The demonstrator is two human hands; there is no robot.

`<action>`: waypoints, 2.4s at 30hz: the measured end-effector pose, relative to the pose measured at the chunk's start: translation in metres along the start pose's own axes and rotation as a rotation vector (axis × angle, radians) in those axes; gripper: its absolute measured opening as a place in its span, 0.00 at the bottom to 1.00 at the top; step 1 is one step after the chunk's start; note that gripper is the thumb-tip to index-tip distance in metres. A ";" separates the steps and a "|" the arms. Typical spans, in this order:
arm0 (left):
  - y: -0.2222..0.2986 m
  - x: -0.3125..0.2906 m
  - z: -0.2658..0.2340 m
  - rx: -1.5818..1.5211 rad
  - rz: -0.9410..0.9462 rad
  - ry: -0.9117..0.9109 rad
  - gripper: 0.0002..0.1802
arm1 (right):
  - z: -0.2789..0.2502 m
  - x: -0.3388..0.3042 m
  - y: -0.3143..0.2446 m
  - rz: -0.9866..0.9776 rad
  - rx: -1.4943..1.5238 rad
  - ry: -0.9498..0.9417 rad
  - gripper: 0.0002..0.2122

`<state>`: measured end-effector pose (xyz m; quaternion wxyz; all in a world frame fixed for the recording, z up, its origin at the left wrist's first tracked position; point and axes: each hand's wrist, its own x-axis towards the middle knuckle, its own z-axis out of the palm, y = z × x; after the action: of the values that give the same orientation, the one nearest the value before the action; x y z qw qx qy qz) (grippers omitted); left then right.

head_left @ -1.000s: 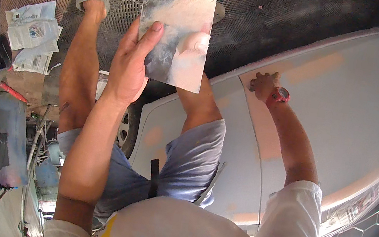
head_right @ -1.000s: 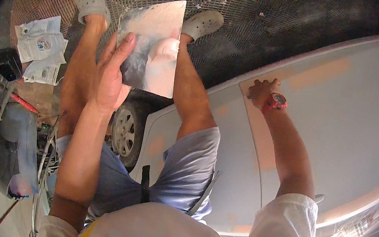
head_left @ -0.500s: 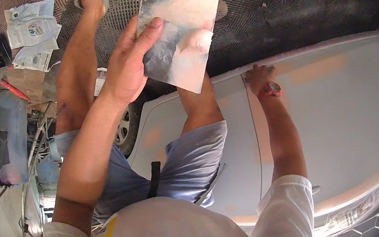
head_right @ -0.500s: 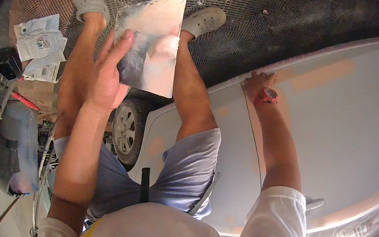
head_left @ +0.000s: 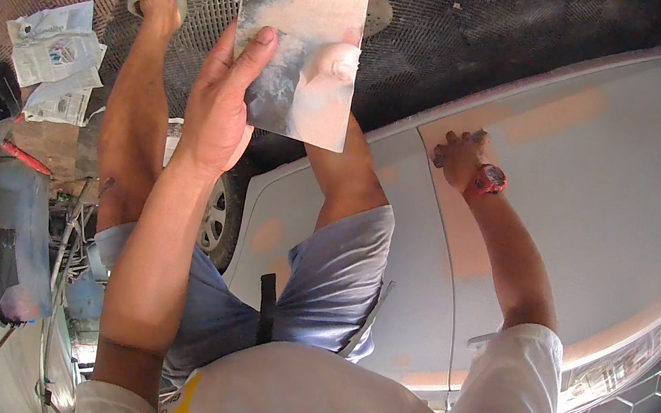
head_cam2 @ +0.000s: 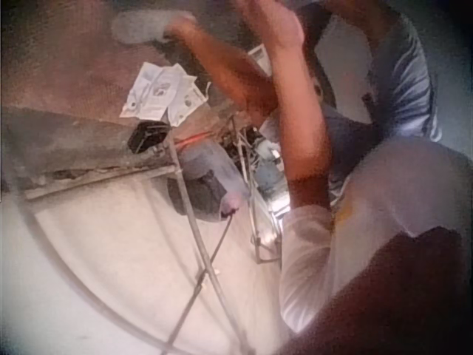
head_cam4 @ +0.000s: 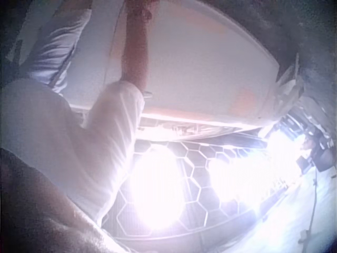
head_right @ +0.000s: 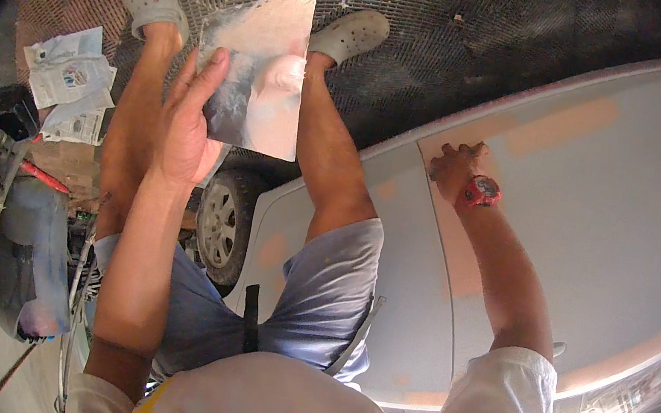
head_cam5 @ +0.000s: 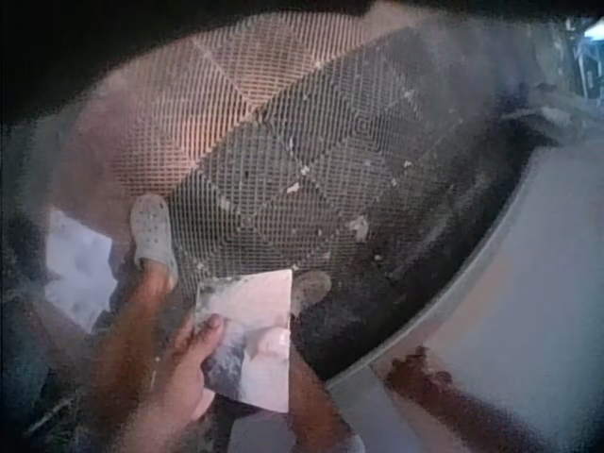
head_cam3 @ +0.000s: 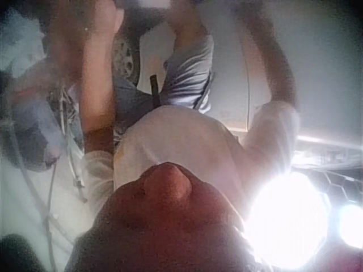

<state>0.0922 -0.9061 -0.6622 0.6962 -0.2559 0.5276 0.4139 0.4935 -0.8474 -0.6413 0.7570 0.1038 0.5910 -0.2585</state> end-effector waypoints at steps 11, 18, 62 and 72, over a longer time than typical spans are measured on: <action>0.000 0.002 0.001 0.014 0.027 -0.007 0.34 | 0.010 0.067 0.007 0.133 0.068 0.044 0.19; 0.004 -0.001 0.008 -0.004 -0.007 -0.029 0.32 | 0.024 0.075 -0.012 0.117 -0.022 -0.022 0.19; 0.008 0.001 0.011 0.028 -0.009 0.025 0.26 | 0.020 0.071 0.057 0.180 0.032 0.119 0.18; 0.007 0.004 0.011 0.034 -0.017 0.038 0.31 | 0.002 0.027 0.035 0.088 0.008 0.060 0.16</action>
<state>0.0925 -0.8924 -0.6621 0.6938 -0.2565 0.5454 0.3941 0.5179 -0.8260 -0.6720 0.7492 0.1403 0.6072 -0.2242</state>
